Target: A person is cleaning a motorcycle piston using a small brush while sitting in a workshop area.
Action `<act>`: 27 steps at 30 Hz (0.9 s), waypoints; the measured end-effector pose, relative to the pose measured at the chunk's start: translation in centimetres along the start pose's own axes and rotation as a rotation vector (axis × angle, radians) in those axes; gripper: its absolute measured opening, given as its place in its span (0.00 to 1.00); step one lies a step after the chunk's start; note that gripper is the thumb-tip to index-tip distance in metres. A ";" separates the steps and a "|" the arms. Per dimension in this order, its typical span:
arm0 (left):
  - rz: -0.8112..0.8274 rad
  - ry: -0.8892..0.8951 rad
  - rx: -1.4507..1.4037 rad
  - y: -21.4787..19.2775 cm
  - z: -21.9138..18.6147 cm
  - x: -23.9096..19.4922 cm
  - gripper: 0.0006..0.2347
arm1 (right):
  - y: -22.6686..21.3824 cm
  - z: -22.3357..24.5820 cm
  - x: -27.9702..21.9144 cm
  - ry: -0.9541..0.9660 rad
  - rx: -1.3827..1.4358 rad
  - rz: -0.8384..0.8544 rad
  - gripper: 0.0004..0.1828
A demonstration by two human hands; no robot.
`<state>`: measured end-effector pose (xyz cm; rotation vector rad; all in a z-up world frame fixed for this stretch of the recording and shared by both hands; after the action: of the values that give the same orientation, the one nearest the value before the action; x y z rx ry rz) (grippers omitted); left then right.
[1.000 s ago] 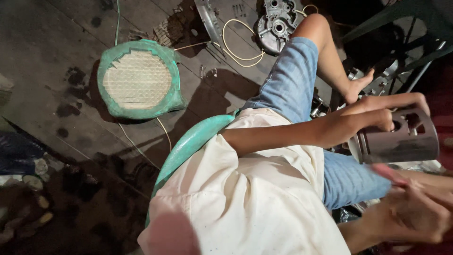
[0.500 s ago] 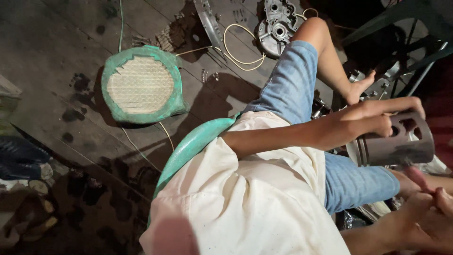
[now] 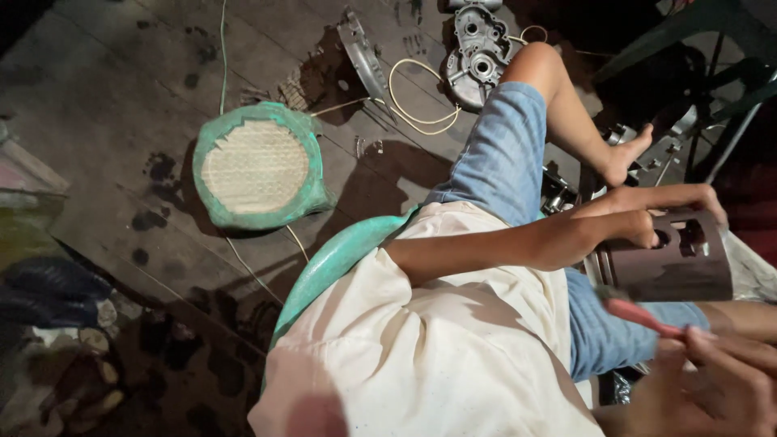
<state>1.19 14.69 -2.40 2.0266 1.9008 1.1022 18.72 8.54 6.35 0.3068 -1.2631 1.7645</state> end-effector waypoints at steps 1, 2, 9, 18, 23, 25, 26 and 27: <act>-0.027 -0.024 0.034 -0.1 -0.1 -0.1 0.25 | 0.2 0.4 0.0 0.009 0.017 -0.029 0.10; -0.057 -0.043 0.064 0.0 -0.2 -0.2 0.26 | 0.3 0.8 0.2 0.013 0.030 -0.052 0.08; -0.059 0.180 0.302 0.0 -3.1 -1.3 0.21 | 0.4 -6.5 -0.2 0.073 0.106 -0.173 0.10; -0.113 0.171 0.326 -0.4 -2.7 -1.4 0.24 | -0.7 -6.3 -3.3 0.030 0.059 -0.307 0.09; 0.012 0.129 -0.078 1.0 -3.5 -1.5 0.20 | -1.1 -5.5 -1.0 0.027 0.153 -0.322 0.14; 0.025 0.124 -0.048 1.7 -5.4 -1.5 0.18 | 0.1 -4.6 -1.2 0.041 0.189 -0.270 0.13; 0.038 0.111 -0.030 2.3 -6.0 -1.6 0.16 | 0.7 -4.1 -1.7 0.066 0.216 -0.214 0.13; 0.049 0.100 -0.037 2.4 -6.2 -1.8 0.16 | 0.9 -9.0 -2.4 0.075 0.205 -0.224 0.13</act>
<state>-0.43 10.37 2.74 2.0449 1.8707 1.2637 21.97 14.87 0.27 0.4762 -0.9568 1.6975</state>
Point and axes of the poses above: each hand's wrist, its own x-axis towards the middle knuckle, its own y-axis out of the palm, z = x × y, the point moved 10 cm from there along x, towards the middle knuckle, and after that the axes turned 2 degrees about x, right-handed, at the moved point
